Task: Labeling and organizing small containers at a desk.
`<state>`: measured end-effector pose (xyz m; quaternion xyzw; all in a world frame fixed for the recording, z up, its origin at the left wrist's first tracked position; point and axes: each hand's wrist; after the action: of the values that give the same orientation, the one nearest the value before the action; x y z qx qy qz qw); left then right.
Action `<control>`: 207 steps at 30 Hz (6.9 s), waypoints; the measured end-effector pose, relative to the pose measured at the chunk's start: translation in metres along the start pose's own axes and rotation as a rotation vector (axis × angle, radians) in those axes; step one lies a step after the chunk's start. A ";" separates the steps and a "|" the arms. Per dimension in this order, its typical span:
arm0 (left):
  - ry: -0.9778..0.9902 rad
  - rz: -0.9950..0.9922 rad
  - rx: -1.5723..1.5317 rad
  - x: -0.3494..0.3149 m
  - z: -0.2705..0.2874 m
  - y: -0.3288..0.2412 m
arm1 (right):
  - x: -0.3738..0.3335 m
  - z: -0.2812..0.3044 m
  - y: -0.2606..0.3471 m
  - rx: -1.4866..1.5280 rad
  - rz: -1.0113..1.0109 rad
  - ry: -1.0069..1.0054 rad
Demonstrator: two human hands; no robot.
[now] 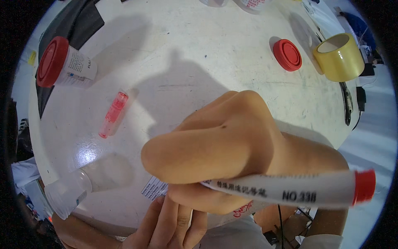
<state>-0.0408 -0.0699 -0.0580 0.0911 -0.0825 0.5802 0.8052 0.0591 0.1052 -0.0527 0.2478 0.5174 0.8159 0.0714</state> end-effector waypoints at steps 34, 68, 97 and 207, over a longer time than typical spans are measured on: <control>0.036 -0.288 0.239 0.008 0.021 0.026 | -0.003 0.002 -0.001 0.020 -0.096 0.010; 0.103 -0.224 -0.068 -0.005 0.022 0.017 | 0.004 0.013 0.004 0.303 -0.107 0.009; 0.021 -0.180 0.051 -0.008 0.007 0.007 | 0.004 -0.004 -0.004 0.022 0.041 0.131; 0.158 -0.184 -0.064 -0.001 0.011 0.012 | 0.002 0.004 0.001 -0.127 0.017 0.036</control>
<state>-0.0528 -0.0696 -0.0469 0.0263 -0.0286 0.5064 0.8614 0.0589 0.1084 -0.0493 0.2326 0.4636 0.8521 0.0707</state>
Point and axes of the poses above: each hand's wrist, its own x-axis towards the middle knuckle, its own z-axis out of the back of the hand, y = z × x, and after that the axes turned 1 degree about -x, right-handed
